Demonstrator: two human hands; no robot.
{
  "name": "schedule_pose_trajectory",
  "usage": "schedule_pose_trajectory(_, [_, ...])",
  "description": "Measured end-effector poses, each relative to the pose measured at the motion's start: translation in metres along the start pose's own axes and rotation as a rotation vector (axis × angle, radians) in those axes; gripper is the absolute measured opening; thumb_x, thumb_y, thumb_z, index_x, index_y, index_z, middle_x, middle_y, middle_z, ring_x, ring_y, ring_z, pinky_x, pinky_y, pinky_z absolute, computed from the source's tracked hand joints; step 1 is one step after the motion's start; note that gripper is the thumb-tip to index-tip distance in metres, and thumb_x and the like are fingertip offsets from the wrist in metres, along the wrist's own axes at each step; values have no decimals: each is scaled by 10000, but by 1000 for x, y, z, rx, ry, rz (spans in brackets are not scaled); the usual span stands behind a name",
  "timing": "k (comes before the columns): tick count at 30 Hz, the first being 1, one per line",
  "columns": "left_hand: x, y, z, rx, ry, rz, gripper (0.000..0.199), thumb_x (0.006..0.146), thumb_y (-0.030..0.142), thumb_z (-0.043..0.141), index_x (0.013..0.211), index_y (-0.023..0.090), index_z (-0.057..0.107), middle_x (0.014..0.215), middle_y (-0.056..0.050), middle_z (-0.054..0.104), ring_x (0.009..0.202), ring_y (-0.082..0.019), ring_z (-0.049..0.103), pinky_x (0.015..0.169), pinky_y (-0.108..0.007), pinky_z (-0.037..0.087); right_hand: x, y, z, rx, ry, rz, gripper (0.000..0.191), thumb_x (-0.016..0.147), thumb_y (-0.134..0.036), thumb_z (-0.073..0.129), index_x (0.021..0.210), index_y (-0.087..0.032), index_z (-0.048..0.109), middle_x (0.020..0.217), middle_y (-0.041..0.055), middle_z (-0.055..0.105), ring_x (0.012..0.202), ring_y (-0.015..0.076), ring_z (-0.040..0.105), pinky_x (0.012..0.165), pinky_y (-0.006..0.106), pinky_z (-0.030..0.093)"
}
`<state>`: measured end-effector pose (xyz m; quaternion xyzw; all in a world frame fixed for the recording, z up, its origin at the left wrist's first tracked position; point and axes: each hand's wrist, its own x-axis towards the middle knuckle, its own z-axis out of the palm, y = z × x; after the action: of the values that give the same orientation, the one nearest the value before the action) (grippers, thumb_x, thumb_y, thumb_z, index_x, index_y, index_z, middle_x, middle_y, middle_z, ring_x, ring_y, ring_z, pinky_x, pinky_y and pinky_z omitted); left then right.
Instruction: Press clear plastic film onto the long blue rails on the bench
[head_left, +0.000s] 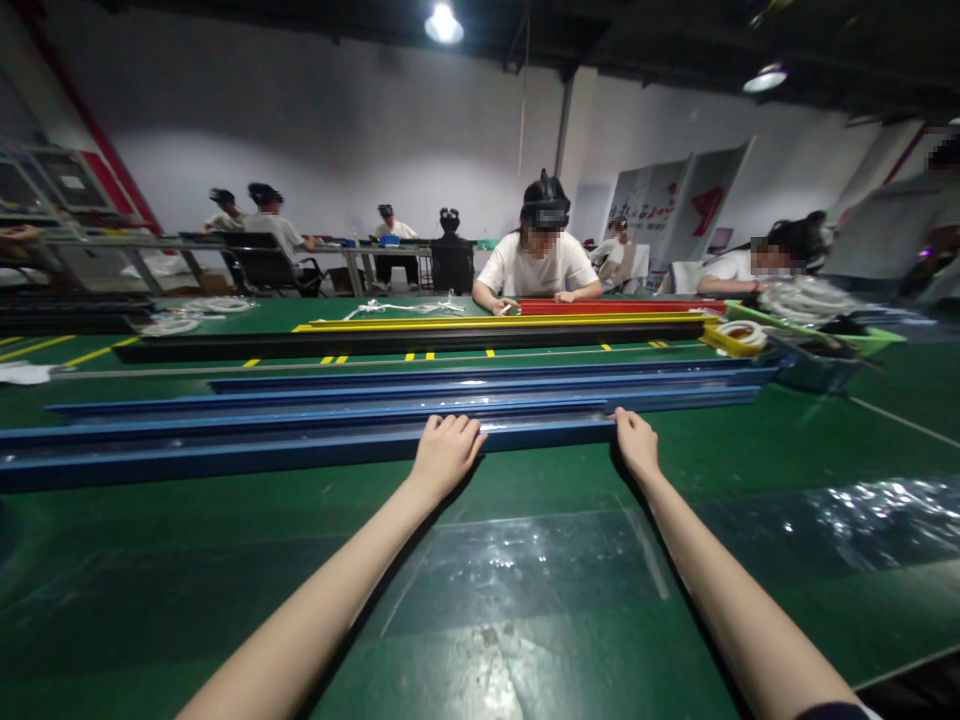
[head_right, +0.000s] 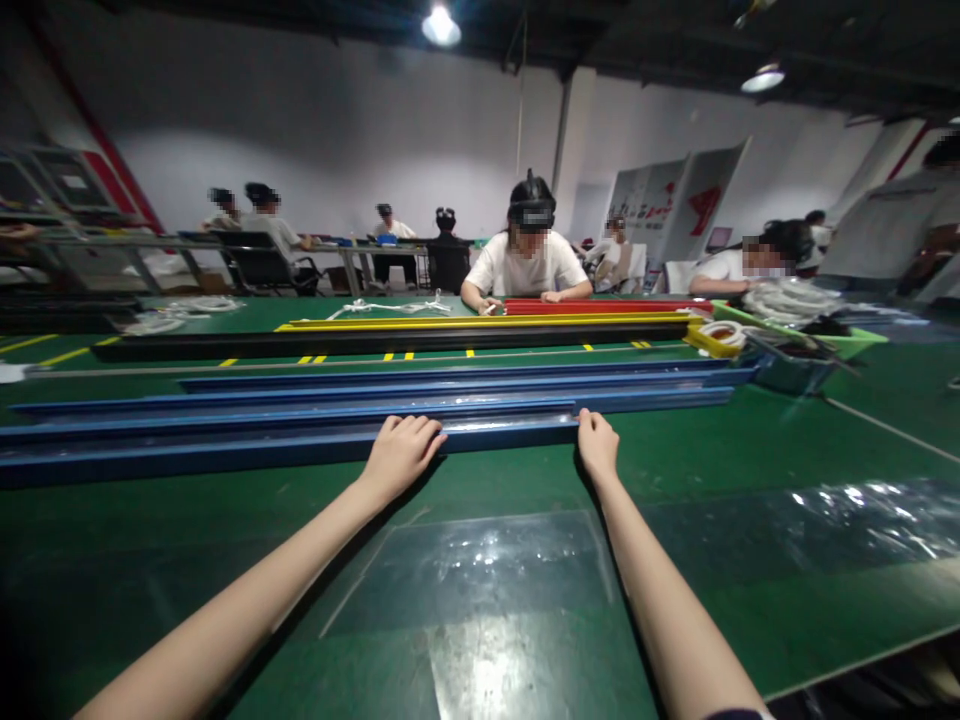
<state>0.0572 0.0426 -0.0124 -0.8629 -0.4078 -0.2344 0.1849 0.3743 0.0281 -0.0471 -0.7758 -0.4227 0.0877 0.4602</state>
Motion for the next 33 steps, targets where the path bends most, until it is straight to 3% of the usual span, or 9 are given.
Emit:
schedule_pose_trajectory(5, [24,38,7,-4,7,35,291,930,340,337,896,179,577,873,-78,630,829,-207,537,739,-355,306,-1,1,-6,-8,-9,1,449,793,-470,327,775,-169,658,819,115,666,752,211,548,705,292,370])
schedule_pose_trajectory(10, [20,61,21,1,40,-46,304,918,338,352,1080,167,544,981,-93,602,910,-232,513,795,-369,321,0,2,-11,22,-51,-18,438,748,-505,383,687,-161,648,736,101,659,697,202,556,664,275,376])
schedule_pose_trajectory(18, [13,59,26,-33,34,-36,318,904,295,367,1166,178,506,1059,-87,584,968,-219,498,845,-361,335,3,12,-16,106,-150,-78,444,710,-534,427,758,-163,666,778,82,672,774,217,599,686,271,397])
schedule_pose_trajectory(33, [13,61,27,-58,29,-61,319,901,281,367,1170,176,504,1059,-88,580,971,-218,488,847,-362,335,7,15,-18,127,-193,-100,474,702,-545,476,824,-142,693,840,108,695,821,239,621,728,298,422])
